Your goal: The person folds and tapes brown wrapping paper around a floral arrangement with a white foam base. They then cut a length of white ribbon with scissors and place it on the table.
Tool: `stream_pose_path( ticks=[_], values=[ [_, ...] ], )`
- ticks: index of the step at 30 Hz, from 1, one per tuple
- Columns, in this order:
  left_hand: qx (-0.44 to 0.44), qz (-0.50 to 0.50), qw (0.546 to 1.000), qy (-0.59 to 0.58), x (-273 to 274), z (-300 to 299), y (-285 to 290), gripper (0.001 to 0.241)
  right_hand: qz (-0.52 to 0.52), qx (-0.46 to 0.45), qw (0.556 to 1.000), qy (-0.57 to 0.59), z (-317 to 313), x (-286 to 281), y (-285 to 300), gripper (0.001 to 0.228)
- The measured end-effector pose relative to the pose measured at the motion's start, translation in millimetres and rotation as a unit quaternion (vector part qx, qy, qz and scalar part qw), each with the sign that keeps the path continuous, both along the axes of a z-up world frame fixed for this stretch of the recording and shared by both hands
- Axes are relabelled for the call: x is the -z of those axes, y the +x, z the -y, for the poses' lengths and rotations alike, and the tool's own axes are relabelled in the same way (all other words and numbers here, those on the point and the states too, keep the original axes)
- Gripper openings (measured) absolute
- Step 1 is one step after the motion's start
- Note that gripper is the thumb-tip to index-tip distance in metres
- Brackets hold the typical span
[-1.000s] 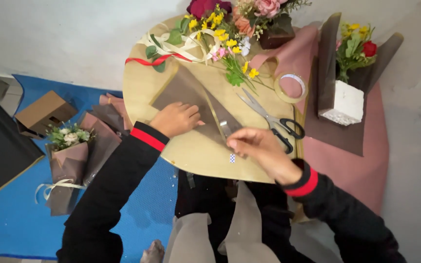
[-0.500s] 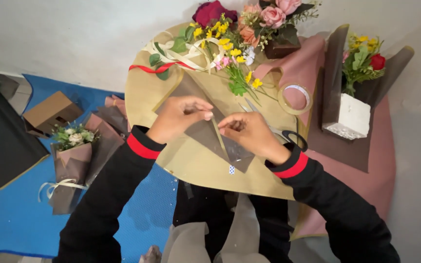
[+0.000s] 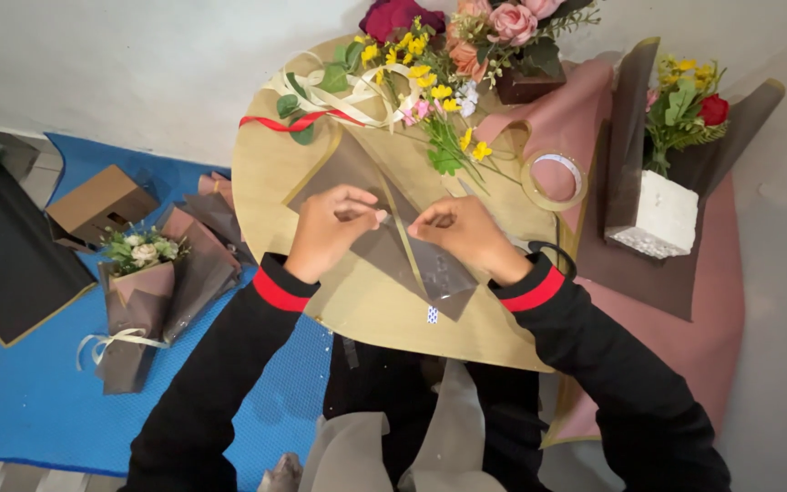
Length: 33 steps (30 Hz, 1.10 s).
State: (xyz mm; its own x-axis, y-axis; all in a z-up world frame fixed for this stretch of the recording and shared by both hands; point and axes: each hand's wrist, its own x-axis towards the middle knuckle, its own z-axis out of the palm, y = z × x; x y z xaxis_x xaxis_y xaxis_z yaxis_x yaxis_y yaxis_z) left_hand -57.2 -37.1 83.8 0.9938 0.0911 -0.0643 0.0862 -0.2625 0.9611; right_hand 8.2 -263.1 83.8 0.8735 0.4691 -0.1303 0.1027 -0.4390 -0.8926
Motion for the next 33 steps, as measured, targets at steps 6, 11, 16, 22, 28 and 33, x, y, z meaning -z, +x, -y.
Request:
stream_pose_path(
  ticks=[6, 11, 16, 22, 28, 33],
  values=[
    [-0.020, 0.056, 0.998, -0.023, 4.7, -5.6, 11.4, 0.034, -0.041, 0.008, 0.996, 0.082, 1.0, 9.3, 7.4, 0.026],
    [-0.045, 0.064, 0.997, -0.007, 1.2, 0.8, 6.3, 0.028, -0.033, -0.007, 0.991, 0.126, -1.7, -12.0, 2.9, 0.045],
    [-0.051, 0.067, 0.996, -0.017, -9.3, -3.2, 10.8, 0.029, -0.046, 0.015, 0.992, 0.118, -3.4, -13.3, 7.8, 0.025],
    [-0.024, 0.044, 0.998, -0.027, 17.7, -1.4, 18.9, 0.031, -0.030, 0.031, 0.998, 0.046, -0.8, 0.0, 8.0, 0.025],
    [-0.007, 0.002, 0.999, 0.040, 39.3, 4.4, 13.0, 0.031, -0.018, 0.033, 0.998, -0.059, -5.5, 10.9, -2.5, 0.019],
    [-0.023, -0.010, 0.997, 0.073, 58.1, 3.9, 20.4, 0.029, 0.061, 0.031, 0.977, -0.200, -13.6, 33.0, 4.9, 0.017]
  ],
)
